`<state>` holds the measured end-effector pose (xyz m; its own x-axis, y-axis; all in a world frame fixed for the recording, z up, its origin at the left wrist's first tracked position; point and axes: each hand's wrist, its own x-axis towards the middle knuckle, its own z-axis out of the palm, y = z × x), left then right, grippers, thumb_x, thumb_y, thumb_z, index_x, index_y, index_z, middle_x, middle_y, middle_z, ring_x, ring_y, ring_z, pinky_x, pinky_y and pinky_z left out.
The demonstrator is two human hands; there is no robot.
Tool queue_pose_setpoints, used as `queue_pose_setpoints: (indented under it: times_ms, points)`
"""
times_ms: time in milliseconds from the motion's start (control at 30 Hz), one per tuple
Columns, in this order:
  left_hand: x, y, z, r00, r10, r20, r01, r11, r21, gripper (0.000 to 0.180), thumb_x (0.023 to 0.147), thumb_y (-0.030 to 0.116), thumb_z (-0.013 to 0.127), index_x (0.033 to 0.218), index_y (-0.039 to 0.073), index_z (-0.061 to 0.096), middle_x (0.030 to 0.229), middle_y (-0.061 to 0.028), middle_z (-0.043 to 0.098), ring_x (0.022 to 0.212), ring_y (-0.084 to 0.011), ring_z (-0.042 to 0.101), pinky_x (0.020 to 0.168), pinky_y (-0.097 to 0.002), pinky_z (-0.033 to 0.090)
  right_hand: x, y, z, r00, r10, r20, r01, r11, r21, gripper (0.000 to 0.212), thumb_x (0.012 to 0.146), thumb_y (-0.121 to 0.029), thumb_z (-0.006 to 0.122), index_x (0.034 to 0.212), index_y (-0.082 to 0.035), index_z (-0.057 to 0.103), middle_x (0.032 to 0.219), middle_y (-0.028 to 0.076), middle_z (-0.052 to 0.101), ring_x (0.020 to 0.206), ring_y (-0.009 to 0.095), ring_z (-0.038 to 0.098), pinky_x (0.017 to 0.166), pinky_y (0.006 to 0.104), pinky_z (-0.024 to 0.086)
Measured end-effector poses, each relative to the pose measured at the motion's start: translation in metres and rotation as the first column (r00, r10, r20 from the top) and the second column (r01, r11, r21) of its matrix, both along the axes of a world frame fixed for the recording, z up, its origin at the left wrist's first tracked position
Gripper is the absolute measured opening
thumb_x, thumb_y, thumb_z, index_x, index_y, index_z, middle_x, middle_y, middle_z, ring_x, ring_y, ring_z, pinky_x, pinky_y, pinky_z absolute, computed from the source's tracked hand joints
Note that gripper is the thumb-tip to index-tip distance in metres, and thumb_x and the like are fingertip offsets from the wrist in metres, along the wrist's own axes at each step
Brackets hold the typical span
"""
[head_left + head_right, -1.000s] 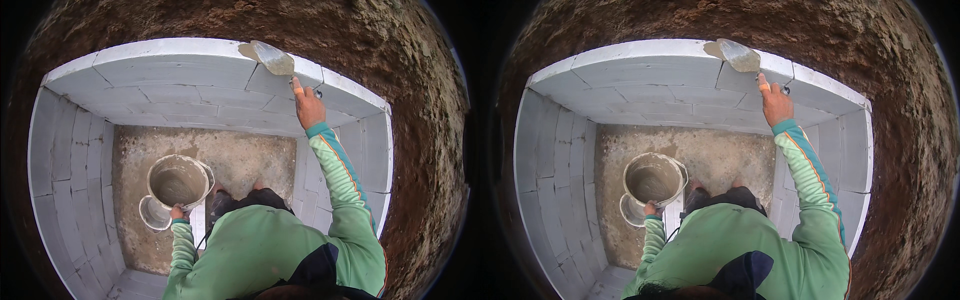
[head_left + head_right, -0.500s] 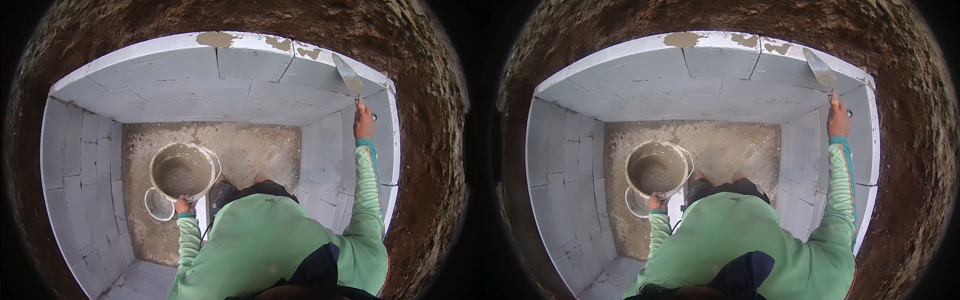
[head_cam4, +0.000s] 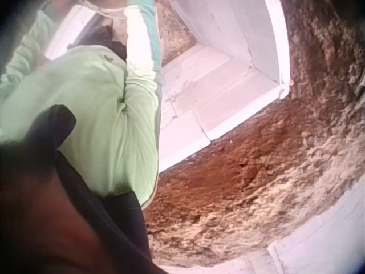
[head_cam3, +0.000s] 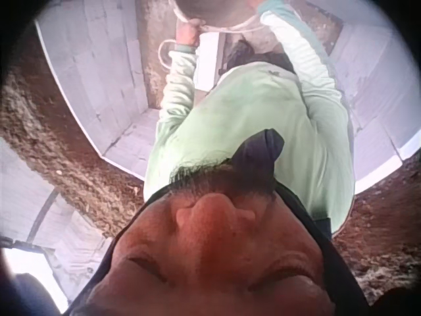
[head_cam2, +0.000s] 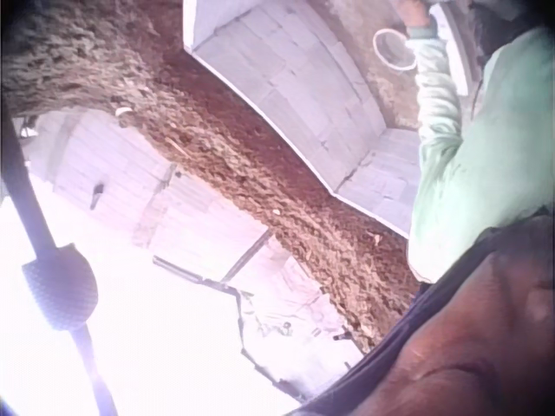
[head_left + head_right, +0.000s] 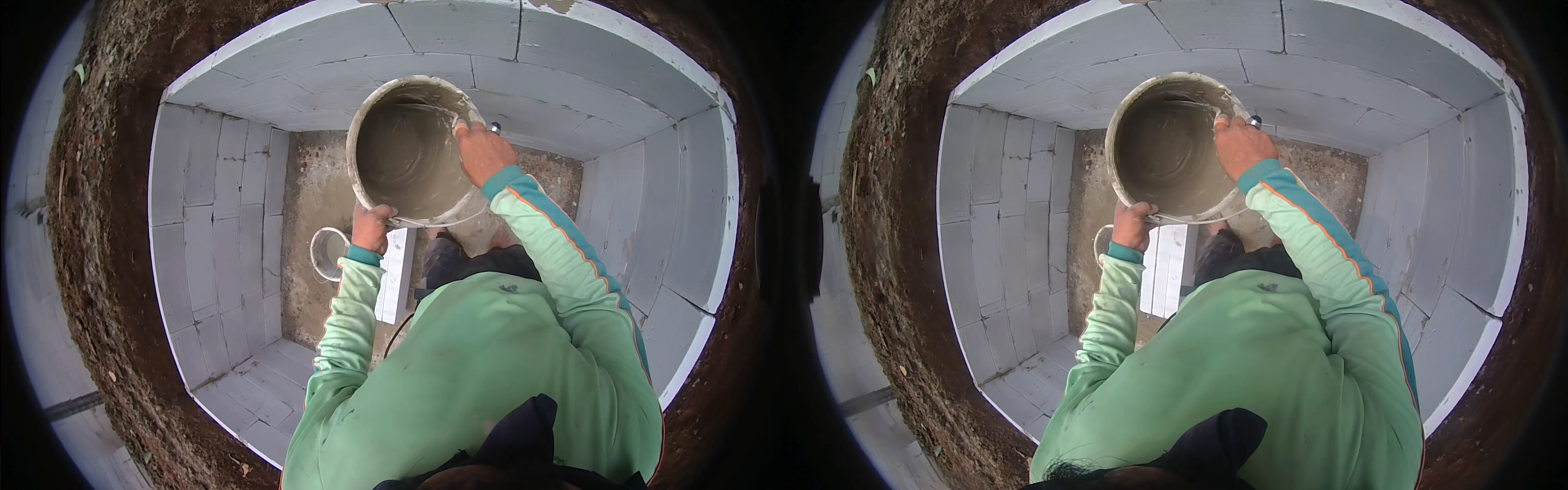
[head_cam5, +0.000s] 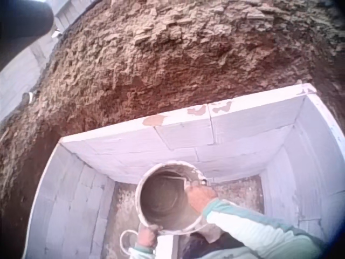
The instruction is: The person builds a small wall inside a pit by applying mortar to the top of existing blocks with a trowel, placing new blocks, tapping them into place with a hammer, and measuring the work with a tape measure.
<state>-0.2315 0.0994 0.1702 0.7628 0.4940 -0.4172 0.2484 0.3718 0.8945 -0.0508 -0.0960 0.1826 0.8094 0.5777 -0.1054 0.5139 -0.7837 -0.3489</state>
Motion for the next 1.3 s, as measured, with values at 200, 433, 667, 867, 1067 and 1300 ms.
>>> queue_pose_setpoints:
  times_ms: [200, 433, 667, 867, 1067, 1300]
  points:
    - [-0.002, -0.002, 0.012, 0.997, -0.006, 0.076, 0.004, 1.000, 0.030, 0.040, 0.074, -0.010, 0.054, 0.113, -0.002, 0.063, 0.096, -0.0078, 0.067, 0.082, -0.0207, 0.066, 0.076, -0.0326, 0.055, -0.025, -0.027, -0.008, 0.954, 0.295, -0.045, -0.299, 0.946, -0.128, 0.039, 0.095, -0.009, 0.052, 0.134, -0.004, 0.056, 0.117, 0.016, 0.065, 0.103, 0.035, 0.071, 0.083, 0.0449, 0.060]
    - [0.001, -0.017, 0.041, 0.998, -0.040, 0.039, 0.034, 0.989, 0.144, 0.041, 0.073, -0.008, 0.055, 0.113, -0.002, 0.064, 0.098, -0.0088, 0.069, 0.083, -0.0209, 0.067, 0.077, -0.0333, 0.055, -0.019, -0.042, -0.018, 0.956, 0.281, 0.081, -0.272, 0.957, -0.105, 0.043, 0.092, -0.008, 0.056, 0.135, -0.008, 0.056, 0.108, 0.015, 0.063, 0.094, 0.033, 0.071, 0.076, 0.0480, 0.058]
    - [0.006, -0.007, 0.042, 0.988, -0.146, 0.046, 0.131, 0.962, 0.239, 0.055, 0.070, -0.009, 0.058, 0.125, -0.005, 0.057, 0.106, -0.0107, 0.068, 0.091, -0.0243, 0.066, 0.081, -0.0341, 0.054, -0.008, -0.057, 0.011, 0.933, 0.301, 0.195, -0.285, 0.953, -0.107, 0.044, 0.094, -0.011, 0.054, 0.139, -0.011, 0.055, 0.115, 0.011, 0.062, 0.095, 0.028, 0.072, 0.076, 0.0467, 0.059]
    - [0.030, -0.019, 0.036, 0.975, -0.201, 0.096, 0.176, 0.959, 0.223, 0.048, 0.072, -0.008, 0.057, 0.119, -0.003, 0.061, 0.099, -0.0086, 0.068, 0.084, -0.0203, 0.065, 0.076, -0.0321, 0.053, 0.007, -0.074, 0.006, 0.944, 0.173, 0.281, -0.161, 0.985, -0.064, 0.046, 0.092, -0.010, 0.056, 0.139, -0.010, 0.055, 0.113, 0.012, 0.063, 0.093, 0.030, 0.073, 0.075, 0.0451, 0.059]
    - [0.064, -0.031, 0.021, 0.930, -0.317, 0.187, 0.271, 0.933, 0.235, 0.071, 0.067, -0.012, 0.056, 0.136, 0.001, 0.045, 0.117, -0.0117, 0.061, 0.101, -0.0252, 0.061, 0.084, -0.0338, 0.051, 0.003, -0.089, 0.038, 0.967, 0.060, 0.246, -0.029, 0.992, -0.126, 0.042, 0.094, -0.011, 0.054, 0.136, -0.003, 0.054, 0.112, 0.017, 0.063, 0.095, 0.034, 0.073, 0.076, 0.0476, 0.060]
    - [0.117, -0.069, -0.072, 0.909, -0.358, 0.213, 0.330, 0.931, 0.156, 0.112, 0.059, -0.019, 0.054, 0.162, 0.006, 0.016, 0.148, -0.0170, 0.048, 0.127, -0.0331, 0.053, 0.099, -0.0366, 0.048, -0.026, -0.138, 0.034, 0.993, 0.002, 0.121, 0.028, 0.969, -0.244, 0.032, 0.095, -0.013, 0.052, 0.123, 0.001, 0.058, 0.118, 0.023, 0.062, 0.097, 0.039, 0.072, 0.078, 0.0529, 0.060]
